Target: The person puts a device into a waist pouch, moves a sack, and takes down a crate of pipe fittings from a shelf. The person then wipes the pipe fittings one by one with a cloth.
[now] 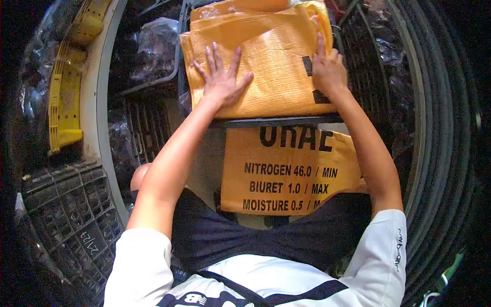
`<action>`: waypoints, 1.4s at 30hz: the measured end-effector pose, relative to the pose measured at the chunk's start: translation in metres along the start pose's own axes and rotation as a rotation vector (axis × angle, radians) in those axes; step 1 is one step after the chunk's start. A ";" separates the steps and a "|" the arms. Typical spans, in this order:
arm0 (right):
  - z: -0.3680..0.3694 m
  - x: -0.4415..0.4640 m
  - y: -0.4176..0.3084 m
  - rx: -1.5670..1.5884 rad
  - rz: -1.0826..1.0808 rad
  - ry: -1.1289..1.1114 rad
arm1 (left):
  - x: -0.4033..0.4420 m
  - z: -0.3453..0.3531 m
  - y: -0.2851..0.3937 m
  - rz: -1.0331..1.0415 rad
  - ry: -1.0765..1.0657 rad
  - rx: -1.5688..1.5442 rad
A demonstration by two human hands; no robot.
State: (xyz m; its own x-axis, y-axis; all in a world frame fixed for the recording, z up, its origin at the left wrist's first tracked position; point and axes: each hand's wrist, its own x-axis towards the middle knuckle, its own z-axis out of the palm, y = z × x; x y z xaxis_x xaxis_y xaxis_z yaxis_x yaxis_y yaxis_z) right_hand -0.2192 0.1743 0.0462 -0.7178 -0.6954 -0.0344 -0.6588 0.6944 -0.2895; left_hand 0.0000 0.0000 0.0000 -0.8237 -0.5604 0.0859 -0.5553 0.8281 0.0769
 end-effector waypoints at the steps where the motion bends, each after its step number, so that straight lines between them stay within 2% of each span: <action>1: 0.001 -0.004 -0.006 -0.122 -0.067 0.154 | 0.001 -0.003 0.000 0.003 0.005 -0.001; 2: 0.002 -0.007 -0.013 -0.237 -0.141 0.305 | 0.000 -0.005 0.000 -0.003 0.004 0.000; 3: -0.015 -0.010 -0.009 -0.455 -0.326 0.382 | -0.004 0.020 0.022 -0.014 -0.020 -0.138; 5: 0.017 0.004 -0.035 -0.381 -0.381 0.269 | -0.007 0.023 0.004 -0.028 -0.027 -0.124; 6: 0.045 0.021 -0.036 -0.453 -0.304 0.276 | -0.002 0.021 -0.001 -0.045 0.005 -0.116; 11: 0.067 0.031 -0.035 -0.357 -0.365 0.414 | 0.004 0.027 -0.001 -0.055 0.076 -0.196; 13: 0.074 0.039 -0.027 -0.300 -0.438 0.500 | 0.008 0.025 -0.003 -0.063 0.044 -0.248; 15: 0.070 0.037 -0.030 -0.252 -0.482 0.487 | 0.006 0.000 -0.012 -0.008 -0.052 -0.203; 17: 0.073 0.038 -0.031 -0.267 -0.460 0.473 | -0.011 -0.062 -0.020 0.022 -0.282 -0.447; 19: 0.080 0.040 -0.025 -0.314 -0.337 0.400 | -0.050 -0.108 -0.042 0.125 0.055 -0.577; 20: 0.081 0.039 -0.024 -0.319 -0.327 0.379 | -0.080 -0.137 -0.055 0.099 0.221 -0.621; 21: 0.082 0.038 -0.023 -0.289 -0.410 0.446 | -0.118 -0.160 -0.070 0.074 0.394 -0.659; 23: 0.081 0.035 -0.025 -0.345 -0.396 0.443 | -0.192 -0.183 -0.090 -0.149 0.506 -0.714; 25: 0.076 0.033 -0.027 -0.338 -0.460 0.428 | -0.272 -0.182 -0.090 -0.460 0.488 -0.989; 27: 0.087 0.044 -0.015 -0.358 -0.413 0.442 | -0.345 -0.160 -0.085 -0.745 0.394 -1.137; 29: 0.086 0.041 -0.018 -0.332 -0.384 0.419 | -0.418 -0.126 -0.080 -0.990 0.195 -1.085; 31: 0.085 0.037 -0.022 -0.289 -0.372 0.402 | -0.485 -0.084 -0.070 -1.154 -0.040 -0.907; 33: 0.087 0.041 -0.019 -0.307 -0.332 0.366 | -0.545 -0.029 -0.056 -1.342 -0.180 -0.889; 37: 0.095 0.047 -0.009 -0.332 -0.358 0.415 | -0.549 -0.054 -0.028 -1.736 -0.504 -1.057; 40: 0.090 0.043 -0.012 -0.344 -0.343 0.405 | -0.569 -0.023 -0.026 -1.717 -0.578 -1.437; 42: 0.091 0.043 -0.016 -0.339 -0.334 0.405 | -0.573 -0.022 -0.029 -1.715 -0.519 -1.368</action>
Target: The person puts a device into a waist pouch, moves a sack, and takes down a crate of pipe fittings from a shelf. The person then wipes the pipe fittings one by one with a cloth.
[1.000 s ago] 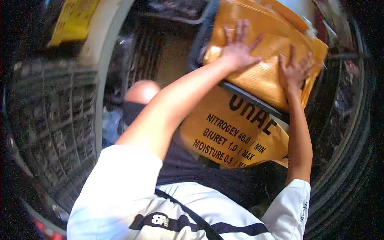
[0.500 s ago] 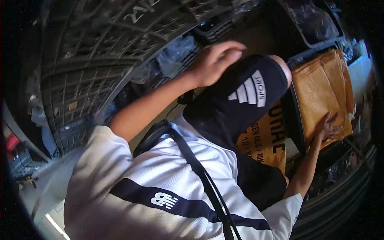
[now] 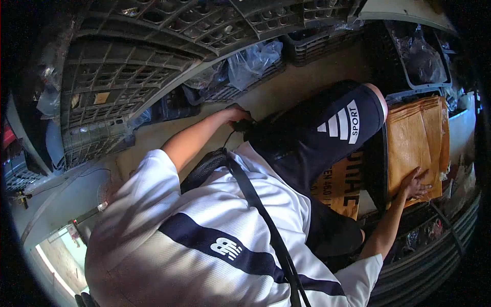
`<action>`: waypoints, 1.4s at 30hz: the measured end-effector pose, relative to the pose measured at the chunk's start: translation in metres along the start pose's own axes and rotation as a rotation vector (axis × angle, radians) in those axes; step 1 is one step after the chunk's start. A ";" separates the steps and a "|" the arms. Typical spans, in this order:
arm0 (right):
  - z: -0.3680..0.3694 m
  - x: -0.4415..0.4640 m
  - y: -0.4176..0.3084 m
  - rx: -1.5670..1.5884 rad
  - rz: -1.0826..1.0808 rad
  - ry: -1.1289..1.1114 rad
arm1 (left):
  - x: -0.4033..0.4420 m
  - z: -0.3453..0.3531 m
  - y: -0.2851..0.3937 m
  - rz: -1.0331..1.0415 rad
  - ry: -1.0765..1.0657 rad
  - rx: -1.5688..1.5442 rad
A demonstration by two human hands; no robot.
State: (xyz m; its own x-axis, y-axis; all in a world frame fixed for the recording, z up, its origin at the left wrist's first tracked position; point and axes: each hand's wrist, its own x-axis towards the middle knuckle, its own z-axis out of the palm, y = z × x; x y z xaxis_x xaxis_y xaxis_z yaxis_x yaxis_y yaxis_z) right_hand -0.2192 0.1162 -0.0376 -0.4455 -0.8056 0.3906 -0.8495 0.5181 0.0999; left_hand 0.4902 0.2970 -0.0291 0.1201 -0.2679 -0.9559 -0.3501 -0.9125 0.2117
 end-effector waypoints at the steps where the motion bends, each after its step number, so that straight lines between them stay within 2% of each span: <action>1: 0.001 -0.001 0.002 0.000 0.004 -0.002 | -0.003 0.000 0.000 0.021 0.031 0.007; 4: 0.006 0.001 0.008 -0.017 0.013 -0.017 | 0.004 -0.014 -0.015 0.341 0.113 0.081; 5: 0.007 0.001 0.008 -0.018 0.000 -0.006 | 0.002 -0.018 -0.019 0.362 0.194 0.088; 7: 0.004 -0.001 0.008 -0.021 -0.022 0.015 | -0.070 -0.019 0.022 0.405 0.356 0.105; 8: 0.002 0.001 0.007 -0.052 0.006 -0.029 | -0.079 -0.020 0.022 0.521 0.436 0.097; 11: 0.011 0.005 0.014 -0.049 0.007 -0.021 | -0.116 -0.027 0.034 0.633 0.368 -0.044; 12: 0.015 0.004 0.017 -0.030 0.006 0.000 | -0.144 -0.025 0.048 0.558 0.406 -0.054; 16: 0.029 0.008 0.029 0.022 0.008 0.031 | -0.207 -0.025 0.060 0.621 0.354 -0.271; 19: 0.019 0.008 0.024 0.045 0.029 -0.038 | -0.259 -0.026 0.072 0.606 0.219 -0.457; 22: 0.018 0.010 0.030 0.029 -0.002 -0.053 | -0.284 -0.030 0.069 0.710 0.141 -0.629; 28: 0.016 0.005 0.034 0.121 0.008 -0.094 | -0.328 -0.037 0.056 0.725 0.061 -0.453; 32: 0.022 0.004 0.047 0.130 -0.048 -0.042 | -0.351 -0.044 0.025 0.607 -0.016 -0.467; 35: 0.036 0.007 0.054 0.077 -0.034 -0.012 | -0.359 -0.054 -0.011 0.435 -0.009 -0.597; 37: 0.045 0.007 0.060 0.116 -0.026 0.016 | -0.357 -0.055 -0.034 0.321 -0.250 -0.703; 38: 0.042 0.007 0.059 0.149 -0.011 -0.018 | -0.354 -0.054 -0.057 0.255 -0.237 -0.745; 39: 0.037 0.005 0.057 0.181 0.004 -0.051 | -0.353 -0.046 -0.079 0.169 -0.036 -0.715; 40: 0.029 0.003 0.054 0.214 0.016 -0.084 | -0.357 -0.033 -0.078 0.132 -0.132 -0.785; 41: 0.033 0.002 0.060 0.197 0.011 -0.059 | -0.352 -0.025 -0.090 0.104 -0.135 -0.781; 42: 0.046 0.003 0.066 0.189 0.002 -0.030 | -0.342 -0.021 -0.115 0.004 -0.050 -0.728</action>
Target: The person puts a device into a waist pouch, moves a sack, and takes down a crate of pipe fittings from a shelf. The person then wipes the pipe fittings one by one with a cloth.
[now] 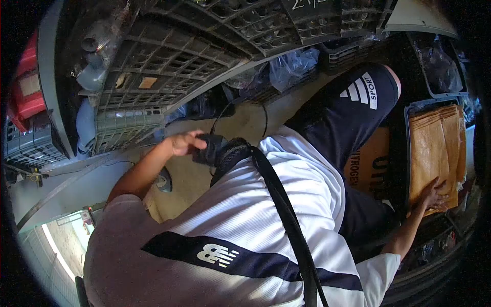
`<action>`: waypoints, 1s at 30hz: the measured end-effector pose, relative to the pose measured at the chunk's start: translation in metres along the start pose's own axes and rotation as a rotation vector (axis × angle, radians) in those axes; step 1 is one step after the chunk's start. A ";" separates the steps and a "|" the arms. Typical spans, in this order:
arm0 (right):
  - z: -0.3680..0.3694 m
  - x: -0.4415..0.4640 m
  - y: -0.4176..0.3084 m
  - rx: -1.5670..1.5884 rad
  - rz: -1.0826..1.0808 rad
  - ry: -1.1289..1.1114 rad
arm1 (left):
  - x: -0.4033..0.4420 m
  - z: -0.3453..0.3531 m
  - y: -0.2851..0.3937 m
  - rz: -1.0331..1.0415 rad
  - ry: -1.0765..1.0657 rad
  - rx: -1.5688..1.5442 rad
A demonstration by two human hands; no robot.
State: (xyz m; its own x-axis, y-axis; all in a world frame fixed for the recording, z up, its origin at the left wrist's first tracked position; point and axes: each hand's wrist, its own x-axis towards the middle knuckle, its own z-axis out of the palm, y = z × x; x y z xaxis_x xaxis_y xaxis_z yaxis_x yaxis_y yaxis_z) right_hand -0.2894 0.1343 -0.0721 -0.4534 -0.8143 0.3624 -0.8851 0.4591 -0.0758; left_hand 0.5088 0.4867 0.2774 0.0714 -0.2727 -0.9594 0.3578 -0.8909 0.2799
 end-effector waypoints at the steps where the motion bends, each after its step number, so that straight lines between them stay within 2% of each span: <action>1: 0.006 0.000 0.003 -0.006 -0.013 0.027 | 0.007 0.000 -0.011 -0.037 0.034 0.034; 3: 0.008 0.001 0.007 -0.033 -0.038 0.057 | 0.013 0.004 -0.012 -0.073 -0.210 0.218; 6: 0.022 -0.002 0.017 -0.048 -0.040 0.068 | 0.014 0.036 0.002 0.007 -0.225 0.174; 9: 0.009 -0.002 0.013 -0.041 -0.022 0.024 | 0.007 0.073 0.018 0.054 -0.043 0.322; 10: 0.008 0.000 0.013 -0.037 -0.011 0.003 | 0.013 0.078 0.014 0.203 0.136 0.461; 13: 0.014 -0.003 0.017 -0.112 -0.031 0.089 | 0.011 0.098 0.052 0.174 -0.131 0.849; 14: 0.015 -0.003 0.018 -0.141 -0.029 0.093 | 0.009 0.108 0.059 0.282 -0.194 0.897; 17: 0.020 0.005 0.025 -0.149 -0.017 0.051 | -0.002 0.133 0.078 0.151 -0.170 1.012; 18: 0.019 0.003 0.023 -0.077 -0.011 0.069 | -0.003 0.143 0.078 0.129 0.012 1.218; 21: 0.019 0.000 0.021 0.046 -0.005 0.108 | 0.018 0.115 0.061 0.082 0.024 1.173; 22: 0.012 -0.002 0.018 0.028 -0.018 0.106 | 0.015 0.115 0.058 0.181 0.059 1.136; 25: -0.001 -0.001 0.011 -0.014 0.020 0.057 | 0.011 0.123 0.069 0.116 -0.029 1.238; 26: -0.002 -0.001 0.011 -0.025 0.016 0.045 | 0.004 0.132 0.077 0.070 0.038 1.351; 27: 0.002 -0.002 0.012 -0.033 0.013 0.029 | 0.007 0.134 0.083 0.077 0.004 1.460; 29: 0.001 -0.001 0.011 -0.050 0.006 0.059 | 0.009 0.132 0.092 0.104 -0.066 1.679; 30: -0.004 -0.003 0.007 -0.044 -0.010 0.088 | 0.019 0.118 0.087 0.240 -0.111 1.779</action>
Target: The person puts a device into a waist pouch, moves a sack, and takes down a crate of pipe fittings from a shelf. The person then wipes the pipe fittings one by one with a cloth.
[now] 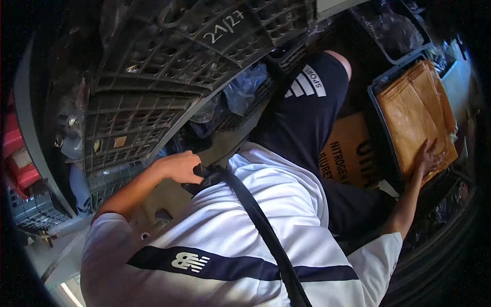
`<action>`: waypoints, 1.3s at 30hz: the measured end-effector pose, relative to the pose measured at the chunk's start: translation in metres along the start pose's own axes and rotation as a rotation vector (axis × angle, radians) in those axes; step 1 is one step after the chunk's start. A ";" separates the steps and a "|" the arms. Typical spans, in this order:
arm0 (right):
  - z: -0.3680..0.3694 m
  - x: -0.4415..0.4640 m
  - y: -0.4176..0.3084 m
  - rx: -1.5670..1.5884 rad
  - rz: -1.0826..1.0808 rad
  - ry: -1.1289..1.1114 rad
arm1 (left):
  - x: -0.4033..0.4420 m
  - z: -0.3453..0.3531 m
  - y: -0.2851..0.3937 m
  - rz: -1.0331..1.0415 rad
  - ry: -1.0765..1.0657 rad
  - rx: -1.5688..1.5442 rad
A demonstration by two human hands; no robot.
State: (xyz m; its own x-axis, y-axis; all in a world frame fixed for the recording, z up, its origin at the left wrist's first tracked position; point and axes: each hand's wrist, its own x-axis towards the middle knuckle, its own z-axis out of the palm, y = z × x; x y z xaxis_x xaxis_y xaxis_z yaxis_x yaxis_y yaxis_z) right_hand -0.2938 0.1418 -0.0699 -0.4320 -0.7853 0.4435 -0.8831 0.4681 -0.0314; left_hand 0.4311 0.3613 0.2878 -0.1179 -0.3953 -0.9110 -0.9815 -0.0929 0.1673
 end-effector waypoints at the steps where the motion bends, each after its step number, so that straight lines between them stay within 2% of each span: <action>1: -0.005 0.000 -0.002 0.006 -0.015 0.027 | 0.000 -0.002 0.002 0.027 0.023 -0.022; 3: -0.012 0.001 -0.003 0.015 -0.045 0.054 | 0.001 -0.009 0.007 0.085 0.065 -0.063; 4: -0.010 -0.001 -0.003 0.018 -0.043 0.061 | -0.001 -0.011 0.007 0.126 0.168 -0.089; 6: -0.004 0.002 0.003 -0.027 -0.041 0.076 | -0.003 -0.029 0.015 0.088 0.154 -0.136; 7: -0.012 0.000 -0.003 -0.025 -0.003 0.012 | -0.006 -0.039 0.020 0.068 0.143 -0.161; 9: -0.029 0.002 -0.010 -0.061 0.045 -0.085 | -0.009 -0.053 0.025 0.134 0.261 -0.146; 12: -0.021 0.001 -0.006 0.021 0.000 0.011 | -0.028 -0.085 0.057 0.203 0.413 -0.093; 14: -0.020 0.002 -0.006 -0.033 0.011 -0.017 | -0.038 -0.099 0.086 0.255 0.523 -0.048; 17: -0.015 -0.001 -0.001 -0.018 -0.018 0.044 | -0.031 -0.108 0.113 0.554 0.862 0.235; 19: -0.004 0.001 0.004 0.025 -0.085 0.153 | -0.032 -0.128 0.151 0.484 0.572 0.133; 20: -0.007 0.006 0.002 0.021 -0.044 0.067 | -0.030 -0.135 0.166 0.528 0.539 0.189; 22: -0.017 0.003 0.000 0.004 0.026 -0.134 | -0.016 -0.137 0.188 0.646 0.527 0.215; 23: -0.021 0.000 0.000 0.030 0.035 -0.170 | 0.000 -0.129 0.190 0.802 0.601 0.198; 27: -0.006 0.008 0.010 0.064 0.044 -0.272 | 0.032 -0.110 0.231 0.778 0.495 0.377; 29: 0.001 0.013 0.016 0.066 0.073 -0.320 | 0.052 -0.090 0.236 0.831 0.471 0.446; 30: 0.004 0.018 0.019 0.132 0.141 -0.425 | 0.061 -0.081 0.238 0.859 0.437 0.432; 33: 0.030 0.021 0.034 0.086 0.115 -0.336 | 0.081 -0.054 0.239 0.948 0.330 0.373; 34: 0.019 0.023 0.034 0.129 0.135 -0.452 | 0.084 -0.047 0.239 0.984 0.310 0.341; 36: 0.048 0.031 0.067 0.284 -0.056 -0.575 | 0.089 -0.043 0.239 1.000 0.242 0.323; 38: -0.018 0.035 0.039 0.236 0.043 -0.621 | 0.089 -0.046 0.236 0.993 0.240 0.201; 39: -0.052 0.035 0.029 0.307 -0.010 -0.638 | 0.087 -0.048 0.235 0.985 0.236 0.138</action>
State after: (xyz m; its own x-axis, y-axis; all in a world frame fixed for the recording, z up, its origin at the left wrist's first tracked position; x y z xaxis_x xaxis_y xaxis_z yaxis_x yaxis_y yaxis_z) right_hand -0.3253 0.1487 -0.0086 -0.3641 -0.9169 -0.1632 -0.8586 0.3984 -0.3226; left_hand 0.1977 0.2615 0.2653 -0.8639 -0.4105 -0.2920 -0.4750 0.4710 0.7433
